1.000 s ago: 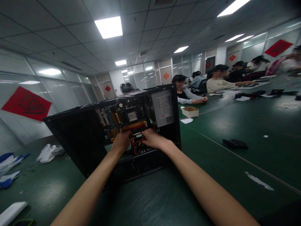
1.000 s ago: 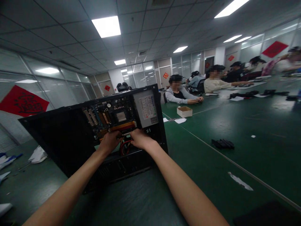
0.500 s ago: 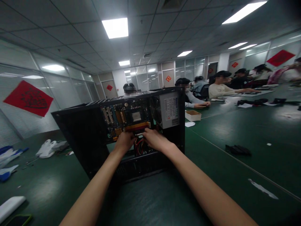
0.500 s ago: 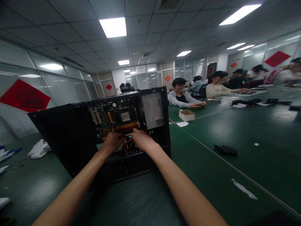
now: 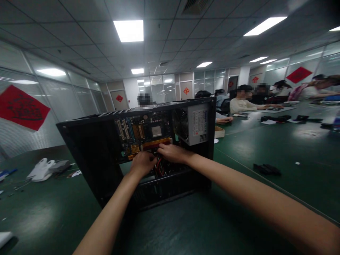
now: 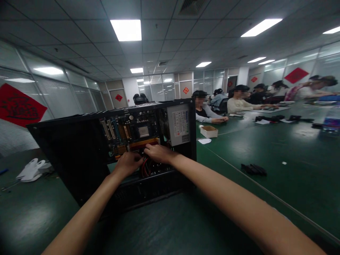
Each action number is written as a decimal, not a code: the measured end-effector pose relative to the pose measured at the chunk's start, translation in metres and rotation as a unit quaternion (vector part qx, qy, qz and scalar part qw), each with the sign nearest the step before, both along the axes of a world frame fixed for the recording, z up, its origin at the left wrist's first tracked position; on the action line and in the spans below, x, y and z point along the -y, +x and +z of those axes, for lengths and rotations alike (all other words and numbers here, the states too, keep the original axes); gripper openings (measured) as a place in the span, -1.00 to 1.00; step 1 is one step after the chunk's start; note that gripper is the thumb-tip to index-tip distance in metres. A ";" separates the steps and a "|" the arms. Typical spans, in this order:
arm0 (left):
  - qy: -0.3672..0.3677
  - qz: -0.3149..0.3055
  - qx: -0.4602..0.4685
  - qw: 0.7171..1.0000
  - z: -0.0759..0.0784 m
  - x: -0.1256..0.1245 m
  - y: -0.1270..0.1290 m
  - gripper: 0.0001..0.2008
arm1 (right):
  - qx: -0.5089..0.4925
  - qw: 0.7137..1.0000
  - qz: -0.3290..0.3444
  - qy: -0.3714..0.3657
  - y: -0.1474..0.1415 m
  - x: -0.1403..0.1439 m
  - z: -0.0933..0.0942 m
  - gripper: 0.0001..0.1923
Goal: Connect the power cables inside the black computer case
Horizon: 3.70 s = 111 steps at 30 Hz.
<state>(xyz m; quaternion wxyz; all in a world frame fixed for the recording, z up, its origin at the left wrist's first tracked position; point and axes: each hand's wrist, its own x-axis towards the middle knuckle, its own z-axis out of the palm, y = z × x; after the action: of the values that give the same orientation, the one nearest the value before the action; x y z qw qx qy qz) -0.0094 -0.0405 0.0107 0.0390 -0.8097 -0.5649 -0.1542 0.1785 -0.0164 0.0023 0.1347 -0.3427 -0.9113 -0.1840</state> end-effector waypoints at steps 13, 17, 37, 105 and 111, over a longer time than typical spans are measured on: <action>0.016 0.012 -0.020 1.000 -0.003 -0.001 -0.001 -0.66 | 0.064 0.996 -0.021 0.059 0.001 0.003 -0.003 -0.84; 0.023 0.011 -0.031 0.999 -0.004 -0.002 -0.002 -0.66 | 0.082 0.994 -0.032 0.066 0.001 0.002 -0.003 -0.84; 0.009 0.018 -0.030 0.999 -0.001 0.002 -0.003 -0.62 | 0.105 0.990 -0.069 0.062 -0.002 0.006 -0.001 -0.79; 0.031 -0.043 -0.003 0.999 -0.004 -0.019 0.008 -0.72 | -0.051 0.986 -0.135 -0.079 0.004 0.012 0.001 -0.70; 0.035 -0.042 -0.004 0.998 -0.001 -0.013 0.010 -0.72 | -0.076 0.986 -0.125 -0.083 0.005 0.008 -0.002 -0.72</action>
<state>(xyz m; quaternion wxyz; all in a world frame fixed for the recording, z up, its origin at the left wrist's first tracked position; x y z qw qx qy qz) 0.0002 -0.0277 0.0096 0.0631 -0.8314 -0.5244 -0.1725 0.1832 -0.0241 0.0004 0.1503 -0.4770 -0.8605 -0.0970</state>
